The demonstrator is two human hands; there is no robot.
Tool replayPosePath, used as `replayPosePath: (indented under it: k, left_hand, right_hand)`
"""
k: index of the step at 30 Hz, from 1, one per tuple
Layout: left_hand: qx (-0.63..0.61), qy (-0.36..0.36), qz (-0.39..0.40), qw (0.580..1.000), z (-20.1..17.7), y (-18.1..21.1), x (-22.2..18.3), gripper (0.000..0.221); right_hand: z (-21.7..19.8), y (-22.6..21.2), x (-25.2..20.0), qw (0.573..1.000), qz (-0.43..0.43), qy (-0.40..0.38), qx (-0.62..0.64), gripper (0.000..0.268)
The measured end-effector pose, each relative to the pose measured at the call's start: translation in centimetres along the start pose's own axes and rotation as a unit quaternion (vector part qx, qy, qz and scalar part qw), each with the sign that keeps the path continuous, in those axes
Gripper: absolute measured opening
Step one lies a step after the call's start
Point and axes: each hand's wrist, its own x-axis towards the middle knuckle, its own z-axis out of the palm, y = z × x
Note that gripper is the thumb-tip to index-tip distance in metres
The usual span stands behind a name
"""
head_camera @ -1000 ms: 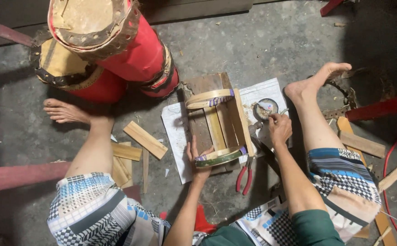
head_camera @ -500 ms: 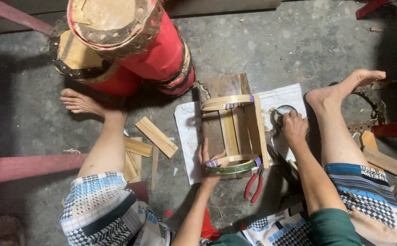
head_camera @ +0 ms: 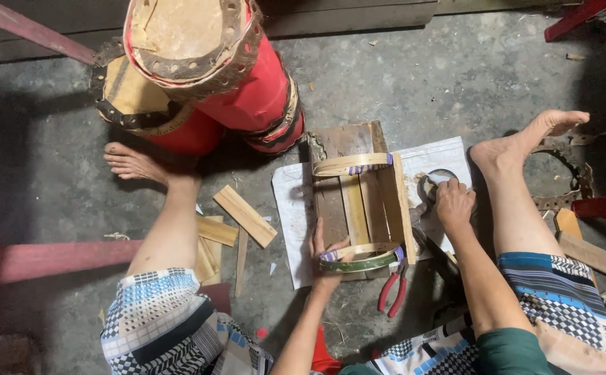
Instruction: The person is assembling a wooden frame, likely for a drum, by attaching thin wooden slats to circular rims using pliers and a hammer.
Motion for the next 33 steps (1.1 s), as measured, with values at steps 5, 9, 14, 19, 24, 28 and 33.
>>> replayPosePath:
  k: [5, 9, 14, 19, 24, 28, 33]
  left_hand:
    - [-0.006, -0.014, 0.039, 0.999, 0.7, -1.8, 0.6, 0.103]
    - [-0.01, -0.012, 0.031, 0.999, 1.1, -1.7, 0.6, 0.111]
    - [-0.006, -0.02, 0.031, 0.999, 0.6, -1.3, 0.6, 0.116]
    - [-0.009, -0.009, 0.033, 0.999, 1.9, -4.3, 0.9, 0.12]
    - [0.079, -0.041, 0.016, 0.996, -0.5, -1.5, 0.6, 0.125]
    - [0.065, -0.033, 0.028, 0.997, 0.8, -1.9, 0.2, 0.128]
    - [0.101, -0.095, -0.058, 0.989, -0.6, -0.7, 0.4, 0.131]
  right_hand:
    - [-2.2, 0.2, 0.2, 0.998, 0.016, -0.045, 0.034, 0.012]
    - [-1.8, 0.3, 0.3, 0.985, 0.065, -0.122, 0.103, 0.014]
    - [-2.4, 0.8, 0.4, 0.971, 0.096, -0.117, 0.185, 0.011]
    - [-5.2, 0.3, 1.6, 0.931, 0.166, -0.171, 0.277, 0.012]
    - [-6.5, 0.2, 2.1, 0.906, 0.223, -0.132, 0.335, 0.007]
    - [-5.1, 0.6, 0.2, 0.857, 0.29, -0.082, 0.418, 0.011]
    - [-5.0, -1.9, -4.1, 0.6, 0.571, 0.002, 0.561, 0.019]
